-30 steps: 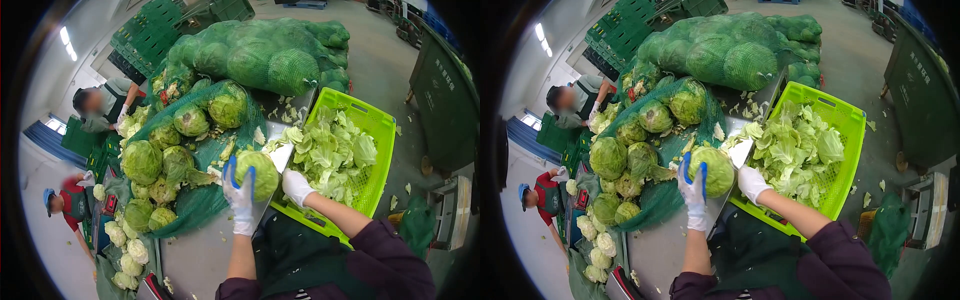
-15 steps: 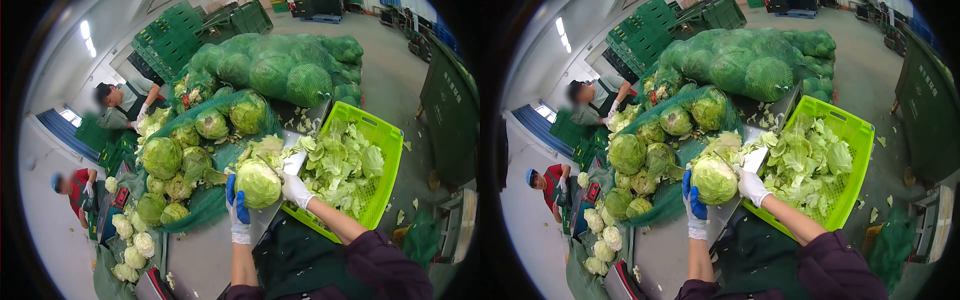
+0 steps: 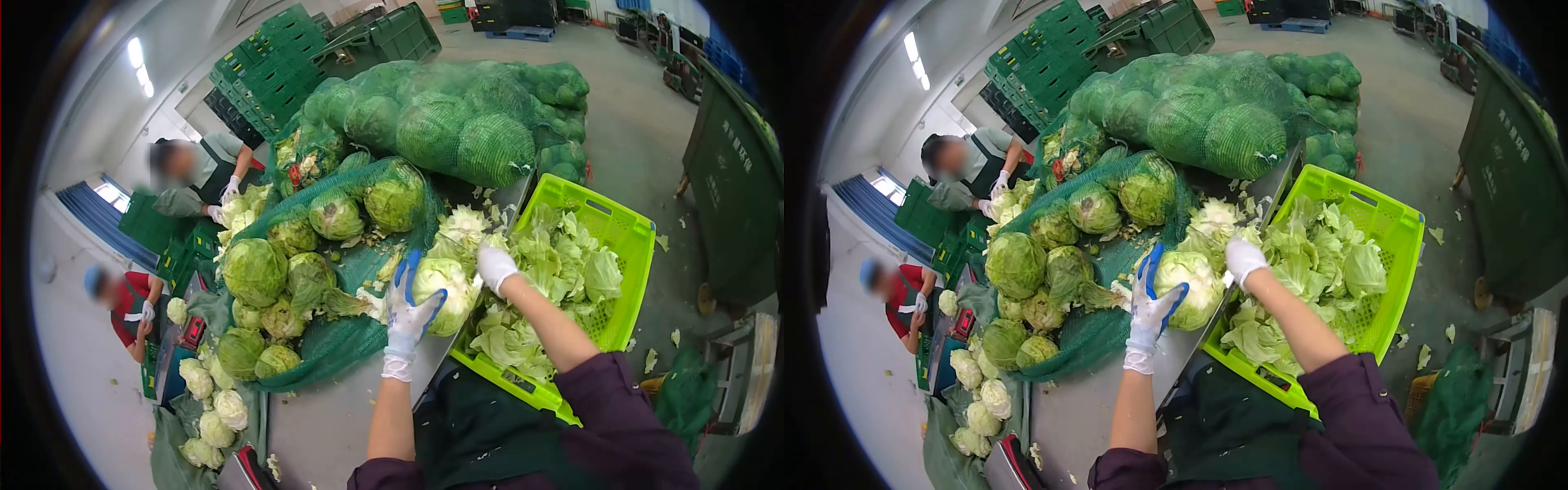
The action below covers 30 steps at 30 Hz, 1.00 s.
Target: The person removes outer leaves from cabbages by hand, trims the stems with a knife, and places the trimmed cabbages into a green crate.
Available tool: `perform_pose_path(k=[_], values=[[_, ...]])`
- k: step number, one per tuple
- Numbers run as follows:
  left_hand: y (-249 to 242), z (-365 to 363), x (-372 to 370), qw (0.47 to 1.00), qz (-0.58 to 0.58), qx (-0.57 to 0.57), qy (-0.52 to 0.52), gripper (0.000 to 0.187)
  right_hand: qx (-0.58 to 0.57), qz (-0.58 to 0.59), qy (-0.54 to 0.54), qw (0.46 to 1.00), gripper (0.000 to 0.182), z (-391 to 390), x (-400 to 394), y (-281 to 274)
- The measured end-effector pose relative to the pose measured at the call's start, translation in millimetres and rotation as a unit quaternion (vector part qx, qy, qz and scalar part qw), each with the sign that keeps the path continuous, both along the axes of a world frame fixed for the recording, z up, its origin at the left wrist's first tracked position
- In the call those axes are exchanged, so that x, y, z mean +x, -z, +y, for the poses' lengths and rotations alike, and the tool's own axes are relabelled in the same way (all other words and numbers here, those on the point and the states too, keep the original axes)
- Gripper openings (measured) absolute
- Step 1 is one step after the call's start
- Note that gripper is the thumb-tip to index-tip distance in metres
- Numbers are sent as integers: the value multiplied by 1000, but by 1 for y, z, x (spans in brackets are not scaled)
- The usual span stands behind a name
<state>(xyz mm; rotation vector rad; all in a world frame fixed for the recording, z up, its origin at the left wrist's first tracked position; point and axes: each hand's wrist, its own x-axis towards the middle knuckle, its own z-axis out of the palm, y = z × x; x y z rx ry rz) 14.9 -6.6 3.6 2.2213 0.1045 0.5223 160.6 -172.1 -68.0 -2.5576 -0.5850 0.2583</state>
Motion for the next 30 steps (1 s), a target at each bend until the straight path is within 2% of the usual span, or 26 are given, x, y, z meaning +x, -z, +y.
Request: perform_pose_path(k=[2,3,4,5,6,7,8,9,10,11,12,14,15,17,19,20,22,23,24,25,26,27,28,30], values=[[-2,0,-5,999,1,-52,10,74,-14,-1,-50,999,30,-7,11,-11],[-3,1,-8,977,-3,-211,32,73,-13,1,-52,999,30,-10,3,-17],[-3,2,-11,977,-2,-211,31,73,37,43,-35,998,35,-15,-16,-40],[-5,5,-13,956,6,-292,21,73,87,84,-18,993,40,-18,-31,-51],[-7,7,-14,928,15,-372,12,73,195,28,14,980,49,-19,-49,-41],[-11,0,-15,927,-2,-374,0,69,151,46,56,986,50,-18,-72,-57],[-8,-4,-11,927,1,-375,1,69,181,20,64,981,51,-16,-93,-53],[-4,-8,-9,979,-6,-198,-37,70,148,-5,64,987,51,-12,-110,-52],[-3,-16,-8,997,-15,-14,-71,71,114,-29,65,991,51,-9,-120,-53],[-3,-26,-8,994,-25,47,-92,70,112,-29,71,991,51,-7,-122,-51],[-4,-36,-7,995,-25,45,-87,70,132,-41,89,986,49,-5,-120,-47],[-6,-52,-8,973,-35,162,-159,66,149,-52,108,982,47,-1,-115,-43],[-7,-58,-7,969,-18,156,-192,65,137,-33,95,985,46,0,-108,-41],[-11,-64,-11,969,-18,165,-183,64,133,-18,85,987,43,-1,-97,-50],[-15,-72,-24,969,-36,182,-167,64,98,-27,65,993,48,-1,-53,-18],[-12,-72,-30,968,-38,186,-166,64,97,36,117,988,51,0,-35,-4],[0,-64,-43,978,-76,148,-124,64,100,3,67,993,54,-3,-17,15],[7,-54,-46,986,-109,78,-102,67,101,3,61,993,54,-7,-16,7],[10,-38,-49,993,-88,5,-84,71,156,117,89,977,54,-12,-16,1],[14,-28,-52,983,-99,-142,-69,72,209,227,115,944,55,-17,-18,-10],[13,-19,-55,952,-110,-282,-51,73,232,269,143,924,57,-22,-22,-22],[10,-10,-61,923,-84,-373,-41,77,221,198,135,945,55,-25,-13,-2],[12,-4,-68,924,-86,-369,-45,77,209,125,128,961,54,-29,-5,18],[18,10,-73,944,-50,-309,-99,76,148,38,231,961,51,-41,-13,6]])
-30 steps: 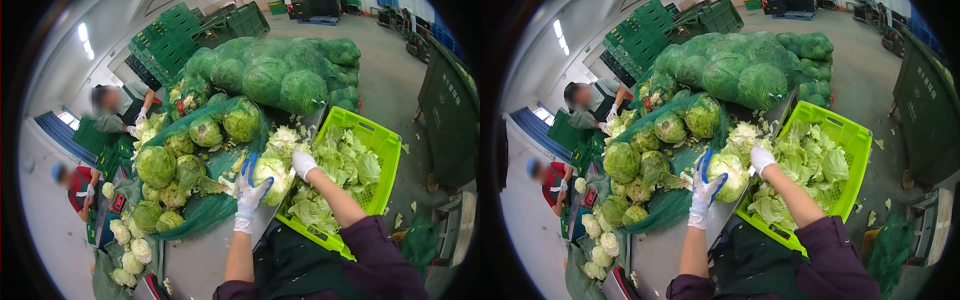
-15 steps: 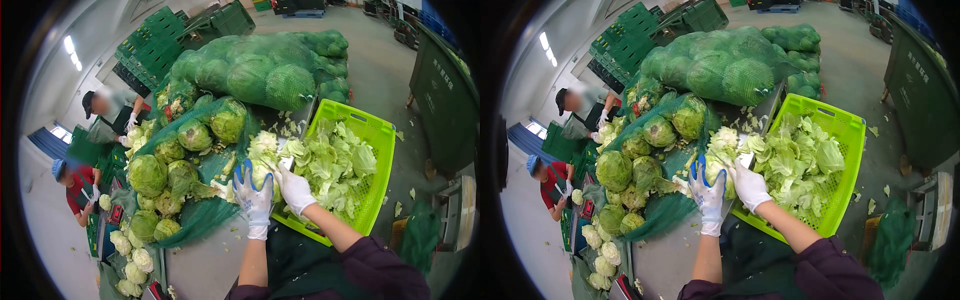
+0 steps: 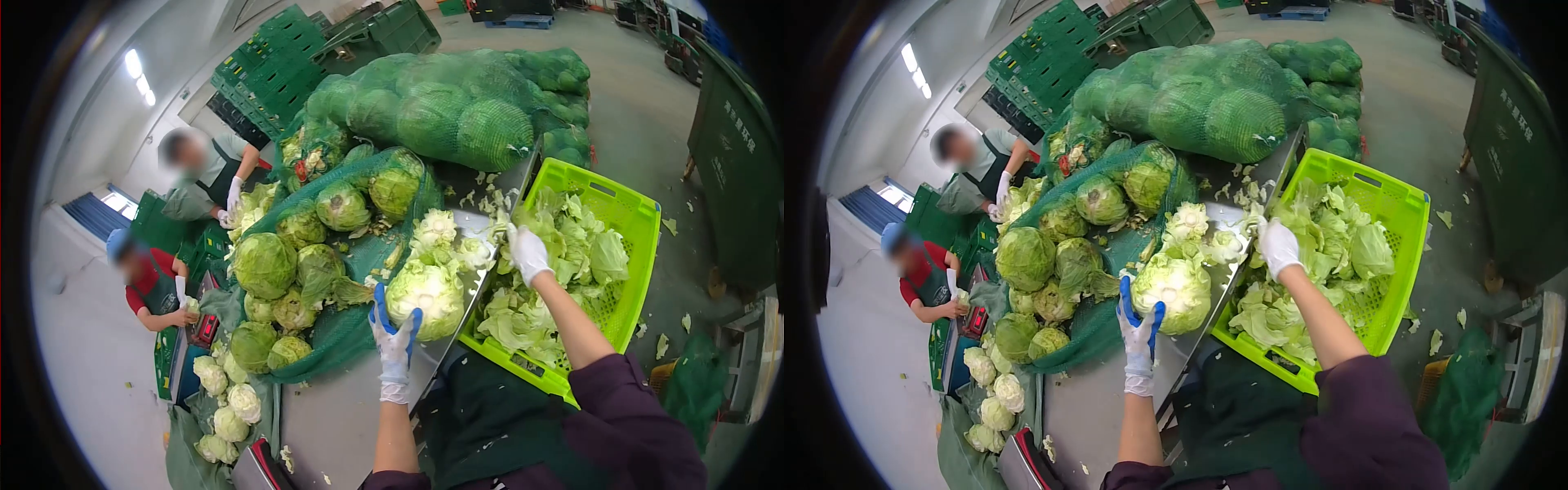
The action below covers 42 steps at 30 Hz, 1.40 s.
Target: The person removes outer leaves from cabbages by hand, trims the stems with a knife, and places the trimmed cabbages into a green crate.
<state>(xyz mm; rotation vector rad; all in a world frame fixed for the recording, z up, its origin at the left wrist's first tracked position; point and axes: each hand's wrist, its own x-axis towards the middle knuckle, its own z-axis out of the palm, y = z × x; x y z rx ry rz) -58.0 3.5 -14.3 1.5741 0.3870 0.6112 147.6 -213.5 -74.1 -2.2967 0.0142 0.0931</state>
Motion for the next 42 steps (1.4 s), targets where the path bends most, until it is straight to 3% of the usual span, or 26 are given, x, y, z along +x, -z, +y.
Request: perform_pose_path(k=[1,2,3,4,5,6,8,11,13,15,16,18,22,24,26,27,28,32,33,34,36,38,39,40,41,42], values=[[-15,0,-5,958,70,274,-43,70,1,-50,-3,999,51,-5,-17,-16],[-32,-2,-6,959,70,272,-45,70,88,-9,-33,996,52,-5,-39,-30],[-48,-6,-2,930,126,344,-37,68,171,33,-60,983,54,0,-66,-46],[-57,-8,5,892,183,413,-28,68,189,57,-83,977,56,7,-94,-64],[-52,-5,15,863,158,478,-39,65,197,19,-126,972,56,15,-113,-51],[-43,-4,21,865,159,475,-37,65,192,36,-143,970,58,22,-129,-46],[-31,-5,34,916,92,389,-14,59,98,7,-130,987,62,40,-153,-33],[-27,-15,36,916,117,383,-28,60,30,-22,-100,994,59,51,-159,-30],[-16,-18,36,920,155,359,-39,60,13,-32,-139,990,56,48,-142,-39],[6,-16,37,993,2,116,3,59,-1,-34,-116,993,48,46,-110,-15],[7,-16,33,993,0,116,3,59,-9,-1,-88,996,47,45,-89,2],[10,-14,22,994,-27,97,49,57,44,1,-138,989,49,34,-63,14],[2,-4,11,969,-90,-211,86,65,96,83,-141,982,64,28,-68,-21],[7,0,10,974,-93,-188,80,66,65,23,-123,990,96,45,-95,-25],[6,-5,5,979,-91,-166,72,66,30,39,-125,991,102,60,-124,-53],[2,-10,2,983,-69,-160,62,65,76,-16,-96,992,80,63,-122,-43],[-1,-15,2,986,-50,-152,53,65,75,-16,-98,992,80,66,-111,-25],[10,-6,-5,990,-67,-118,46,61,70,-27,-65,995,32,51,-70,31],[15,-2,-6,989,-87,-116,27,59,24,-114,-67,991,36,51,-66,45],[12,-1,-5,989,-90,-115,21,59,24,-116,-74,990,36,49,-69,29],[5,-2,-7,972,-115,-206,11,60,272,31,-25,961,39,36,-91,-33],[19,-12,-2,962,-119,-244,13,63,296,130,-83,943,67,35,-118,-75],[39,-21,0,981,-129,125,-68,63,215,24,-116,969,75,47,-127,-55],[53,-33,7,860,-120,475,-139,64,129,-83,-143,978,83,56,-129,-35],[52,-55,11,983,-154,61,-82,66,127,-34,-150,980,88,50,-123,-52],[49,-74,10,917,-156,-367,-11,70,124,18,-156,980,92,42,-110,-71]])
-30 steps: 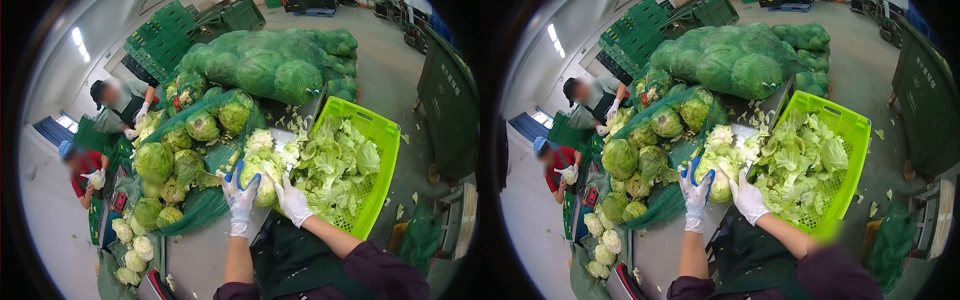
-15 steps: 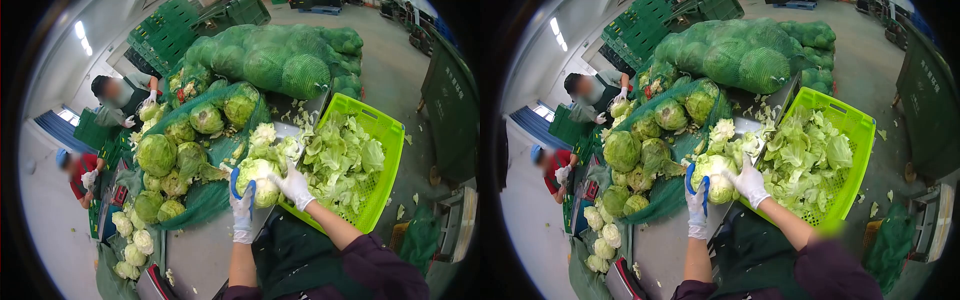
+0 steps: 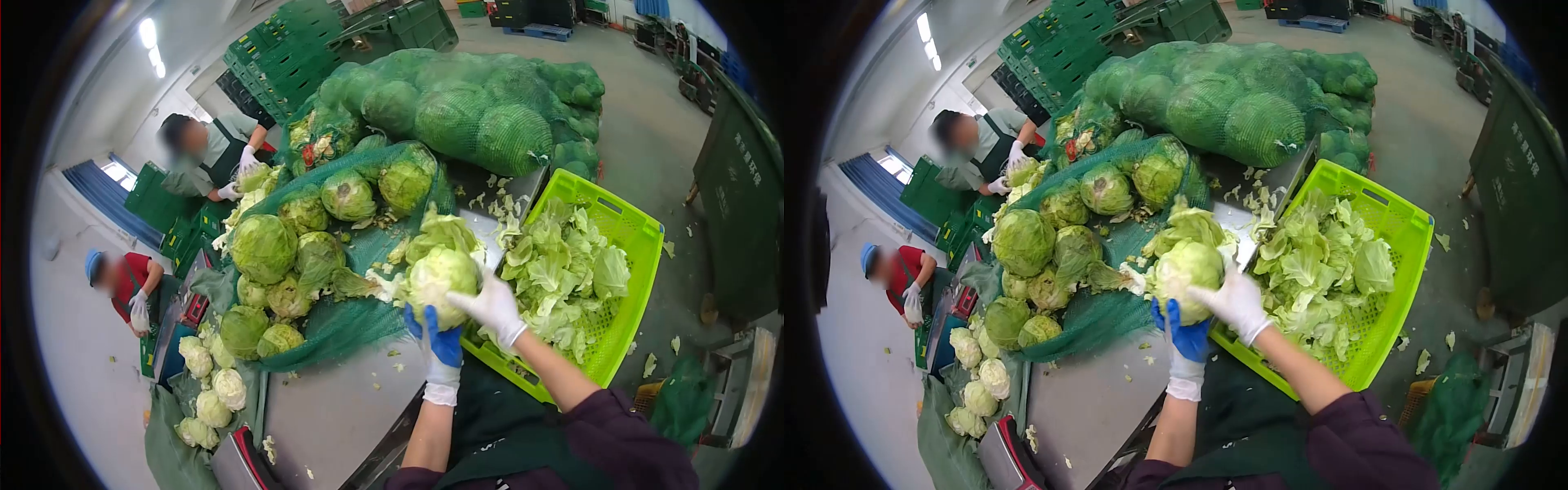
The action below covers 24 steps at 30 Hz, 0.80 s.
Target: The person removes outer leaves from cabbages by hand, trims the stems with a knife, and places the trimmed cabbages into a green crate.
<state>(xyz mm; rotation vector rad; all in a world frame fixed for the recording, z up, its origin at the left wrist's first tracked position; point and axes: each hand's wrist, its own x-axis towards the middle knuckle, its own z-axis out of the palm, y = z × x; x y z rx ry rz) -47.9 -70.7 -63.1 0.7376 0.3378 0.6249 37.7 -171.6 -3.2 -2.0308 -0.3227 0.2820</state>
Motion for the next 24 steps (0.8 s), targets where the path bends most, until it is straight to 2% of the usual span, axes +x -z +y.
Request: perform_pose_path(k=[1,2,3,4,6,7,8,9,10,11,13,14,16,17,18,20,21,22,24], values=[[-2,-4,-7,994,64,90,20,67,37,-55,-29,997,92,-11,29,20],[3,2,-16,991,68,111,37,55,63,-93,-56,992,85,-24,50,20],[-4,16,-15,946,85,312,-16,48,90,1,-103,991,82,-34,63,15],[-12,29,-12,857,99,500,-69,41,118,97,-150,977,78,-42,72,10],[-69,32,10,785,87,608,-81,36,93,124,-167,974,74,-46,79,14],[-82,35,25,771,87,629,-48,38,118,118,-152,974,73,-47,75,9],[-74,39,43,757,105,644,-30,37,143,111,-138,974,73,-48,71,6],[-66,41,56,759,121,639,-14,39,101,-37,-87,990,68,-42,71,33],[-62,40,67,761,135,634,4,41,6,-96,-18,995,68,-42,61,34],[-64,35,74,761,131,635,7,41,-38,-74,-3,997,67,-45,48,19],[-69,22,79,656,206,724,-59,36,-126,-55,12,990,69,-50,26,-5],[-70,16,80,656,205,724,-54,36,-128,-51,16,990,69,-47,22,-4],[-71,6,84,583,233,772,-105,35,-162,-46,43,985,65,-42,17,-1],[-71,4,85,564,238,783,-113,35,-165,-66,58,982,62,-39,20,5],[-69,4,88,565,237,783,-111,35,-166,-65,60,982,62,-39,24,7],[-63,7,91,620,184,754,-115,35,-206,-94,23,974,62,-38,32,5],[-60,9,93,644,178,737,-96,35,-216,-103,7,971,54,-39,40,3],[-61,7,92,645,177,738,-95,35,-216,-102,8,971,54,-40,44,2],[-65,4,93,641,195,737,-85,34,-215,-179,-6,960,49,-44,58,0]])
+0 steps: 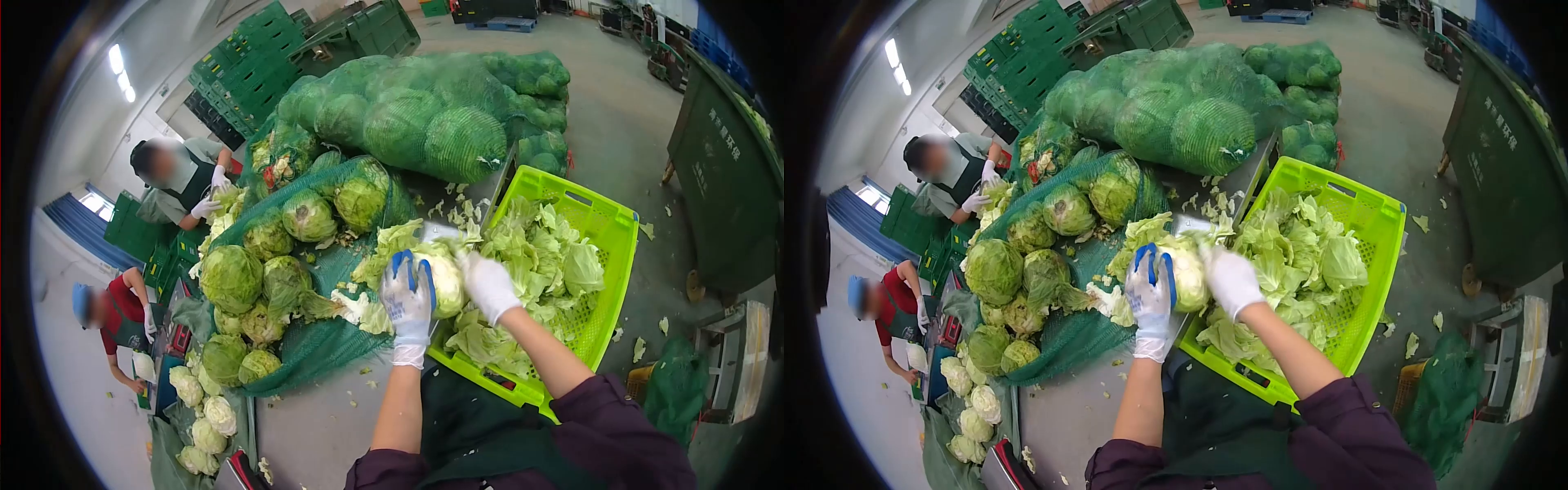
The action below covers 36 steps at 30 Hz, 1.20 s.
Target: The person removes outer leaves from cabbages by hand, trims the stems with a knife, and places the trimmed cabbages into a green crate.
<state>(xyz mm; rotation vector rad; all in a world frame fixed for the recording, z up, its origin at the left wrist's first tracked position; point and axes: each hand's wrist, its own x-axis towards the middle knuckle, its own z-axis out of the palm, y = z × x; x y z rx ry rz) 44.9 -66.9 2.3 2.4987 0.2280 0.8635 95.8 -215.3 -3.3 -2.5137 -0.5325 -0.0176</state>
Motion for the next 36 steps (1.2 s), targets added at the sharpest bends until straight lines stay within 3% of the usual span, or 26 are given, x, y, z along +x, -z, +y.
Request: perform_pose_path(k=[1,2,4,7,8,10,12,13,15,16,17,18,20,21,23,24,26,27,28,30,31,32,34,35,36], values=[[2,-3,-5,1000,-3,-1,-1,34,68,115,70,989,54,-5,26,14],[7,-5,-15,1000,-23,0,13,35,81,156,94,980,64,-9,44,31],[12,5,-26,999,-42,8,27,36,119,302,66,944,63,-13,50,29],[18,22,-39,979,-22,-179,89,42,164,203,27,965,56,-7,45,71],[19,28,-41,980,-23,-180,85,42,162,203,22,965,56,-11,46,73],[25,37,-46,971,-4,-206,121,47,267,315,143,900,43,-23,50,73],[23,38,-48,959,-8,-246,139,46,55,99,204,972,34,-40,76,102],[22,38,-47,945,-11,-287,159,45,49,45,183,981,52,-50,71,89],[17,33,-46,936,-5,-311,163,47,52,93,77,991,78,-41,27,-14],[15,30,-46,928,4,-334,166,48,78,66,-6,995,96,-34,15,-12],[12,28,-45,927,5,-335,170,48,38,110,-46,992,103,-19,5,-19],[10,26,-44,938,14,-297,180,55,78,13,-75,994,98,-6,-5,-11],[11,29,-41,948,20,-255,190,61,39,71,-87,993,80,6,6,-14],[14,33,-40,956,27,-220,195,60,40,70,-88,993,80,9,16,-13],[3,31,-44,974,36,-113,192,54,25,119,-64,991,56,18,36,-9],[-2,28,-45,975,39,-112,191,54,27,122,-65,990,56,23,44,-8],[-6,23,-49,969,12,-132,210,51,56,58,-72,994,38,30,56,-7],[-4,23,-50,963,26,-176,201,50,-27,81,-83,993,37,35,78,12],[-4,24,-51,963,24,-175,204,50,-26,79,-80,993,37,29,80,11],[-2,27,-56,952,38,-236,189,51,76,254,-72,962,49,18,81,9],[13,36,-54,945,37,-265,187,53,194,256,-107,941,63,7,58,-15],[16,40,-52,946,36,-266,183,53,193,257,-111,941,63,9,50,-5],[16,44,-50,949,47,-237,203,55,141,-79,-216,963,65,13,37,8],[7,34,-53,914,40,-344,212,56,31,27,-221,974,62,10,36,-6],[10,36,-54,913,43,-346,212,56,31,30,-219,975,62,9,41,-1]])
